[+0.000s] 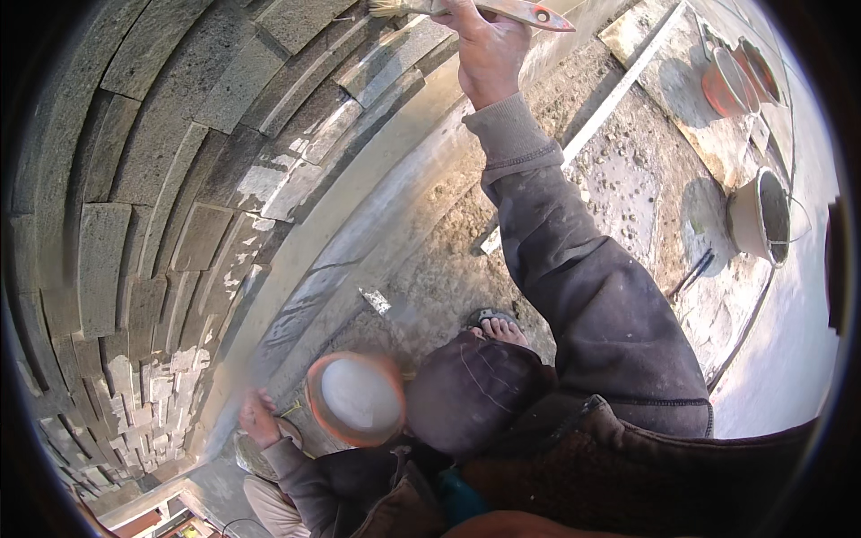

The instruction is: The person applies a white grout-like substance to the joints between stacked stone tiles on a curved wall using a brush. They repeatedly dip the brush into a bucket and spread the material along the seams.

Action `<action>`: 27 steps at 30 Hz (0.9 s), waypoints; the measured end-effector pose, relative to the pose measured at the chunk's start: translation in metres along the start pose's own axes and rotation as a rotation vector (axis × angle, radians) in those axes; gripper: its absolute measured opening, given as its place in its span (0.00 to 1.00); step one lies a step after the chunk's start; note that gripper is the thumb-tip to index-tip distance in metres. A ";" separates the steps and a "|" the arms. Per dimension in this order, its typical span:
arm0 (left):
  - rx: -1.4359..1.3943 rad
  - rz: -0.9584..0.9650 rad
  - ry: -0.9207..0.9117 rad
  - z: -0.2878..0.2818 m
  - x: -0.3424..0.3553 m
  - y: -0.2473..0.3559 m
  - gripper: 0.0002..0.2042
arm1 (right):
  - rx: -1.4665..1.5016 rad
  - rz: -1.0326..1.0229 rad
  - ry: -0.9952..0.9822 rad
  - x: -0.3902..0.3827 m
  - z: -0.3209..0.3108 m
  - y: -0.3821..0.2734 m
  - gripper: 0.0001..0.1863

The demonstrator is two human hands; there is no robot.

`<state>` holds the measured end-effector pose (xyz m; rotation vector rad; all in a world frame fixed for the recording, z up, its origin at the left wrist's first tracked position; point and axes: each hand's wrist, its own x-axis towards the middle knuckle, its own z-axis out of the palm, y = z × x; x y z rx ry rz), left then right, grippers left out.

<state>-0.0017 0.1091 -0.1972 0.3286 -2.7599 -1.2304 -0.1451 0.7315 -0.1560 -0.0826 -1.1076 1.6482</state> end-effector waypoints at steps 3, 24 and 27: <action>-0.011 0.014 0.004 0.004 0.001 0.001 0.28 | 0.033 -0.062 0.103 0.045 -0.019 -0.003 0.13; -0.027 0.020 0.039 0.011 0.008 0.001 0.23 | -0.251 -0.078 -0.142 0.058 -0.022 -0.054 0.13; -0.014 0.038 0.022 0.013 0.010 -0.003 0.23 | -0.284 -0.093 -0.178 0.063 -0.008 -0.049 0.13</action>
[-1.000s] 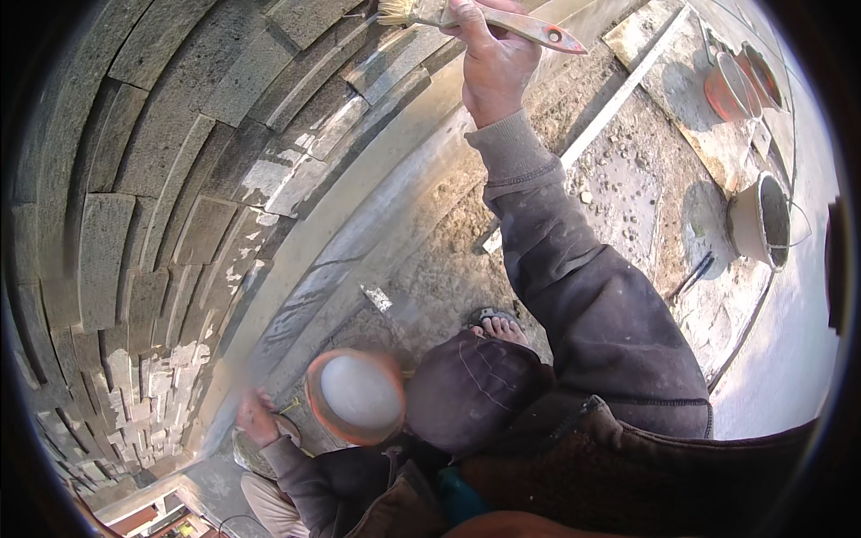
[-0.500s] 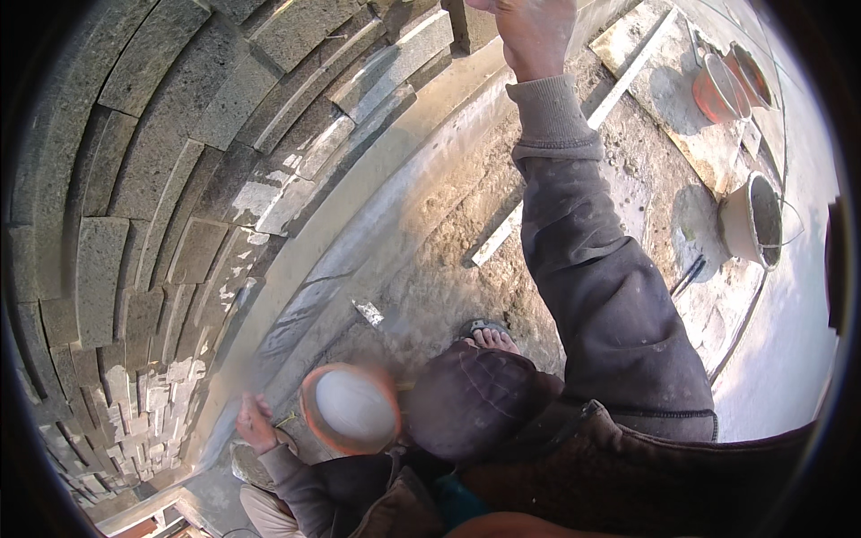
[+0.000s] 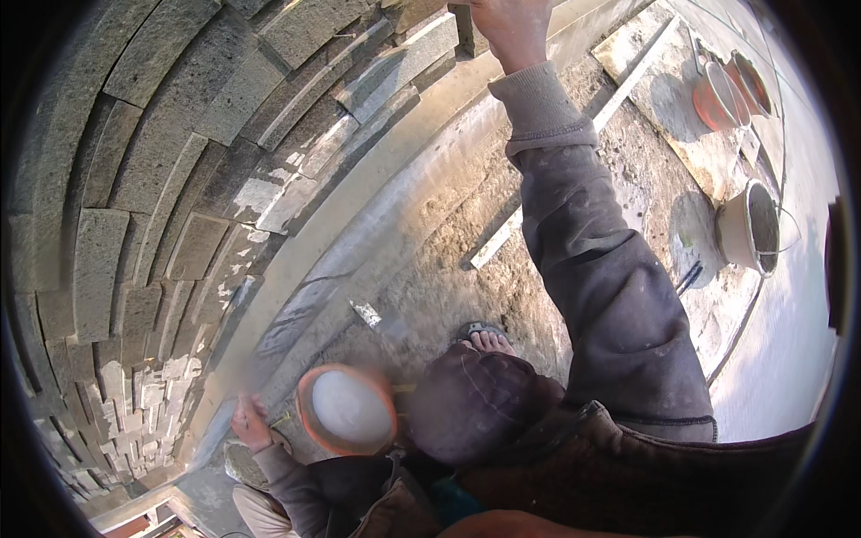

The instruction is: The person applies a white grout-like substance to the joints between stacked stone tiles on a curved wall using a brush. They repeatedly dip the brush into a bucket and spread the material along the seams.

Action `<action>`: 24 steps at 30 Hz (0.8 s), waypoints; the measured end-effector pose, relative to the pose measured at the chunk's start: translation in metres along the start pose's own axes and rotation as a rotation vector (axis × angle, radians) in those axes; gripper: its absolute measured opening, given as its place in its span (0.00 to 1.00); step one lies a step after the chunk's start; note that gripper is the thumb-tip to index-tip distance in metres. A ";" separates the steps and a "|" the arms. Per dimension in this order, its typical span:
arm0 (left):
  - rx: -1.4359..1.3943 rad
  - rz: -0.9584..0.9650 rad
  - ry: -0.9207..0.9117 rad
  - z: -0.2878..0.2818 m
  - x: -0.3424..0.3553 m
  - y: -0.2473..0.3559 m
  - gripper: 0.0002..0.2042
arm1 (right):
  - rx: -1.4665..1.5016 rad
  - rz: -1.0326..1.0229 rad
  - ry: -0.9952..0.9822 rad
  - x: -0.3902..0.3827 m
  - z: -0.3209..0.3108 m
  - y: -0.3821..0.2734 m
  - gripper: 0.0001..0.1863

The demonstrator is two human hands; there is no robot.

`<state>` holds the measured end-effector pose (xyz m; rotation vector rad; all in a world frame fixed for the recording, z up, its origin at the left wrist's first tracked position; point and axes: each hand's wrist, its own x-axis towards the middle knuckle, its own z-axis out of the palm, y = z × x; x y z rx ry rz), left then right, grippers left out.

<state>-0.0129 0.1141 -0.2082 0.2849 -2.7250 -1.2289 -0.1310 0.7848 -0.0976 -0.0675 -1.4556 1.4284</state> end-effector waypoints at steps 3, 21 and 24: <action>-0.053 0.008 0.009 0.007 -0.002 0.008 0.22 | 0.020 -0.022 0.118 0.014 -0.020 -0.002 0.13; -0.319 0.091 0.246 -0.043 -0.059 0.048 0.22 | 0.261 -0.239 -1.725 -0.473 0.149 -0.041 0.11; -0.324 0.123 0.210 -0.042 -0.062 0.057 0.23 | 0.081 -0.262 -1.938 -0.490 0.152 -0.033 0.10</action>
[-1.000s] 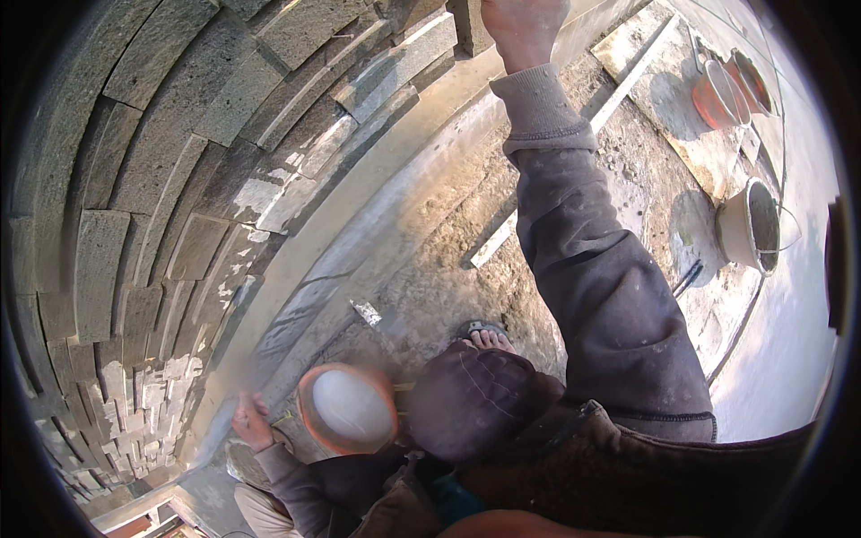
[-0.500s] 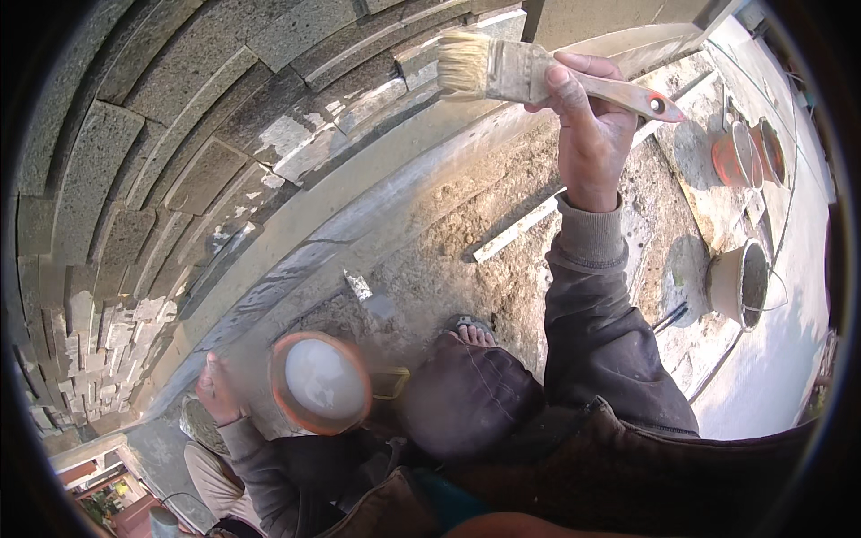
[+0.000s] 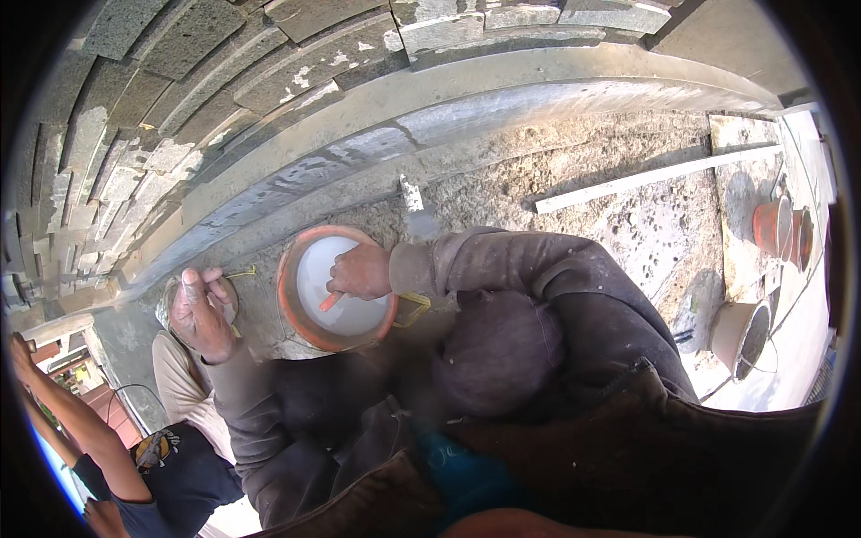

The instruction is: The person applies a white grout-like substance to the joints between stacked stone tiles on a curved wall using a brush. They repeatedly dip the brush into a bucket and spread the material along the seams.

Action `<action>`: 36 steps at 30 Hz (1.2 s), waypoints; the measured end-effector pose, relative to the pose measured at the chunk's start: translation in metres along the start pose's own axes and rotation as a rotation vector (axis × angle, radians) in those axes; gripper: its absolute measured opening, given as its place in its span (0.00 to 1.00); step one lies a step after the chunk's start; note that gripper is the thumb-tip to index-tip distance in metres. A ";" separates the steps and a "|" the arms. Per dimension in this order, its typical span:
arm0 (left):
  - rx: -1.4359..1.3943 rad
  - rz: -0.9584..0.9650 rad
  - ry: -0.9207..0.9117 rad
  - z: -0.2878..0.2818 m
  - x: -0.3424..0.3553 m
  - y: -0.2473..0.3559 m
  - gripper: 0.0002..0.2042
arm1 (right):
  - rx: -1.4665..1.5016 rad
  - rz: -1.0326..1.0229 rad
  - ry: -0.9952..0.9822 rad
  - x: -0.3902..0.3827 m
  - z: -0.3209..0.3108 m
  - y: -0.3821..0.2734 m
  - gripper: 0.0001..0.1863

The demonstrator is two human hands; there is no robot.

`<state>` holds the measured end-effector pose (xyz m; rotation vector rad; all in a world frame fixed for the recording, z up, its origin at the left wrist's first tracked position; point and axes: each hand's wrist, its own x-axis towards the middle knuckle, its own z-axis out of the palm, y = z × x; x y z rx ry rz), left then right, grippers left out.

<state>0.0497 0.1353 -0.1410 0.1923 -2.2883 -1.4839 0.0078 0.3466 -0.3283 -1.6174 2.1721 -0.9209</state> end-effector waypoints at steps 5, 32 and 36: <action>-0.074 -0.082 0.023 -0.013 -0.011 0.009 0.22 | 0.079 0.121 0.265 -0.027 -0.028 -0.015 0.11; 0.004 -0.116 -0.076 0.003 -0.002 0.003 0.21 | -0.443 0.036 1.544 -0.058 -0.204 0.048 0.20; -0.021 -0.079 -0.061 -0.017 -0.013 0.008 0.22 | 0.017 0.157 1.745 -0.111 -0.221 0.064 0.13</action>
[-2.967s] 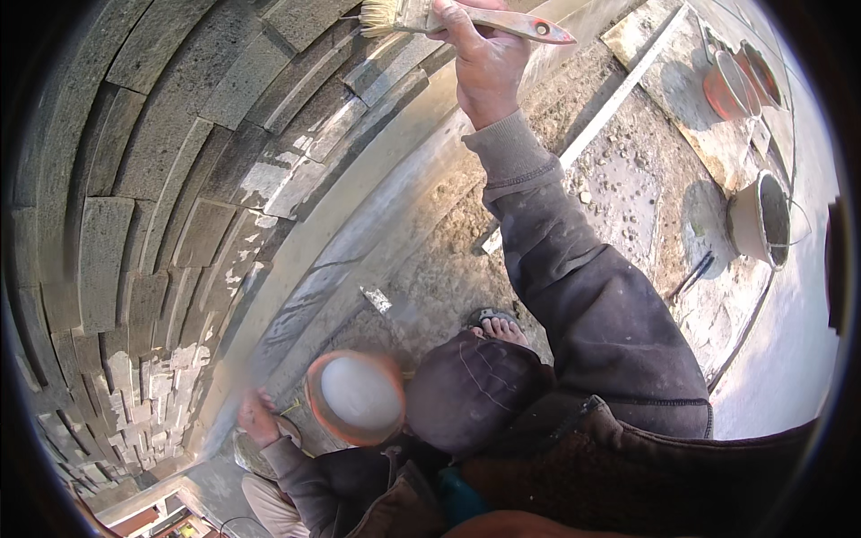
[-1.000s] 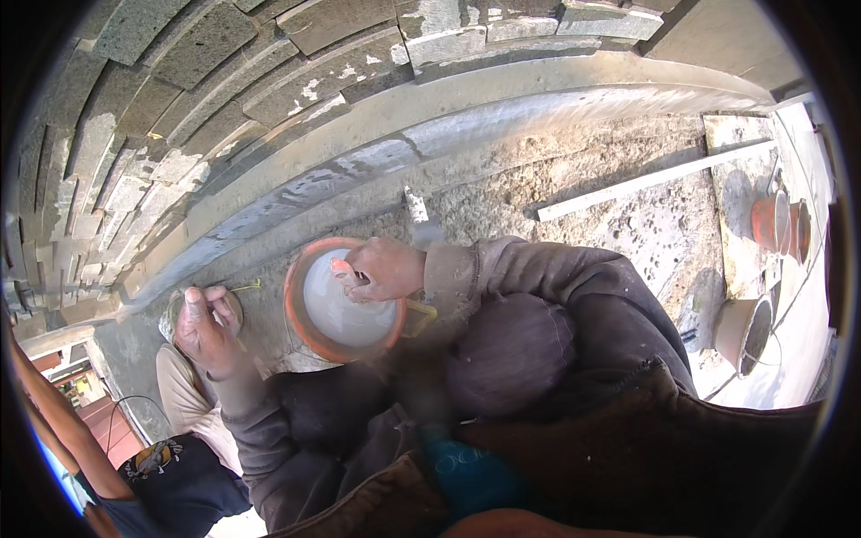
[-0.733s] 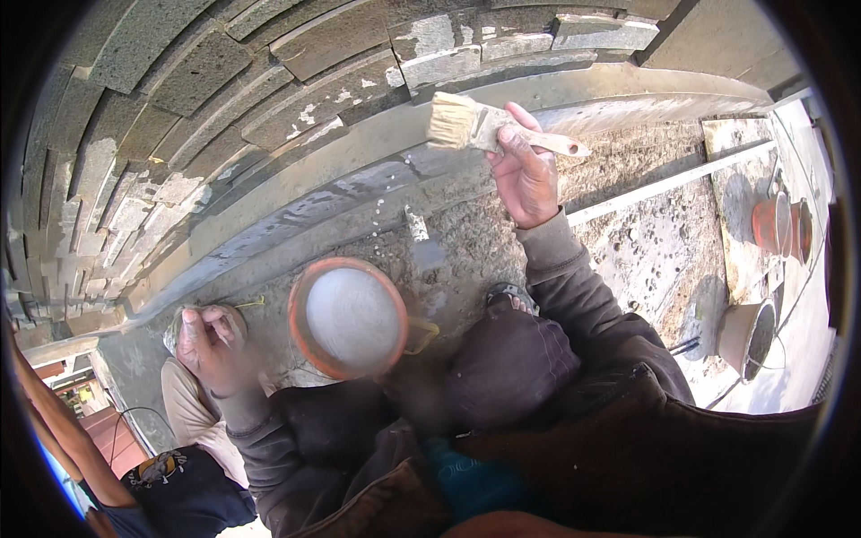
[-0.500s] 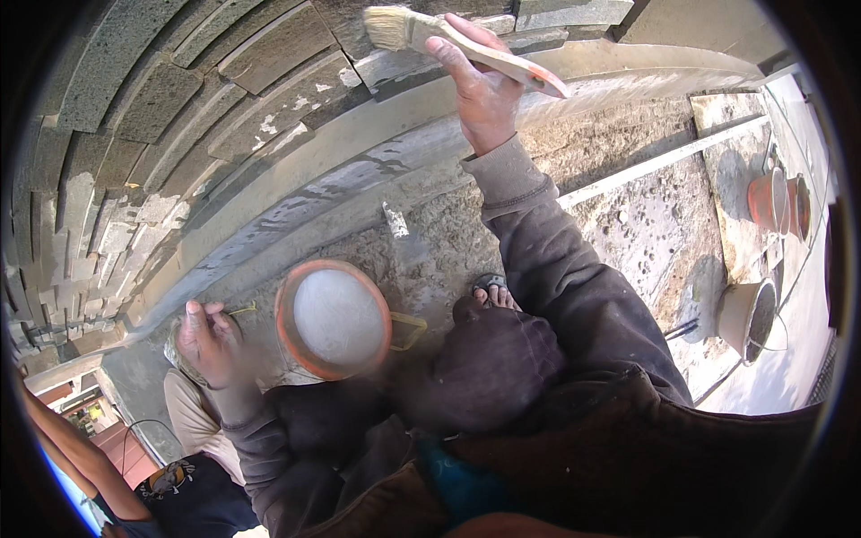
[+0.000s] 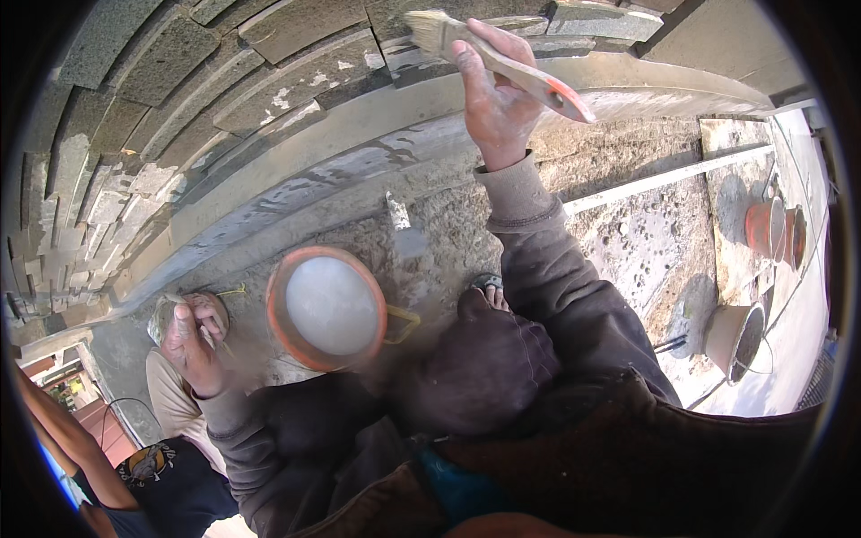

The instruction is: The person applies a white grout-like substance to the joints between stacked stone tiles on a curved wall using a brush. They repeatedly dip the brush into a bucket and spread the material along the seams.

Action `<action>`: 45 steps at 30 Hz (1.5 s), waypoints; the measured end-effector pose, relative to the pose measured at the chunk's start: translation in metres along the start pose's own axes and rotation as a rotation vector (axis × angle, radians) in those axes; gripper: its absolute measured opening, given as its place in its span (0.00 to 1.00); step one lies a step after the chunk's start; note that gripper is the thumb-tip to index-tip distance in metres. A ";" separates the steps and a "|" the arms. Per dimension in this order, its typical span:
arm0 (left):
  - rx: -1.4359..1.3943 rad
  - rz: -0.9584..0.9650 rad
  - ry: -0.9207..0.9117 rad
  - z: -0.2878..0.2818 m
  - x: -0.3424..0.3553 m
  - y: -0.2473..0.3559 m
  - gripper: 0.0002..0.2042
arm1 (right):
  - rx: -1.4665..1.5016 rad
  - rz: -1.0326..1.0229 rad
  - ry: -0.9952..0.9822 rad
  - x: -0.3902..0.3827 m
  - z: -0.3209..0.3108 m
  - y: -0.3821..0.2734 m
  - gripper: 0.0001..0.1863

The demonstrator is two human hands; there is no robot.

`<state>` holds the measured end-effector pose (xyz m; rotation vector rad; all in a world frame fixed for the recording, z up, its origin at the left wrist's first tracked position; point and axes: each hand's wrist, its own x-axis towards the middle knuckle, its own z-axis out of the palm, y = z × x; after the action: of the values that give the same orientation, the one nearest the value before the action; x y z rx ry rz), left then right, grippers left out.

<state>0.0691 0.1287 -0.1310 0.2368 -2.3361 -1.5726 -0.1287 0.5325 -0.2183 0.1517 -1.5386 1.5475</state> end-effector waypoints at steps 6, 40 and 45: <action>0.003 0.032 0.029 -0.009 -0.013 0.001 0.23 | -0.327 -0.311 -0.027 -0.027 0.014 -0.003 0.17; 0.014 0.080 -0.040 -0.050 -0.033 0.007 0.25 | 0.087 -0.448 -0.484 -0.105 0.174 -0.044 0.20; -0.038 0.105 -0.011 -0.081 -0.051 0.006 0.25 | -0.167 -0.279 -0.105 -0.055 0.075 -0.018 0.08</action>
<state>0.1452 0.0756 -0.1061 0.0961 -2.2848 -1.5700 -0.1232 0.4387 -0.2252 0.3416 -1.6443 1.2037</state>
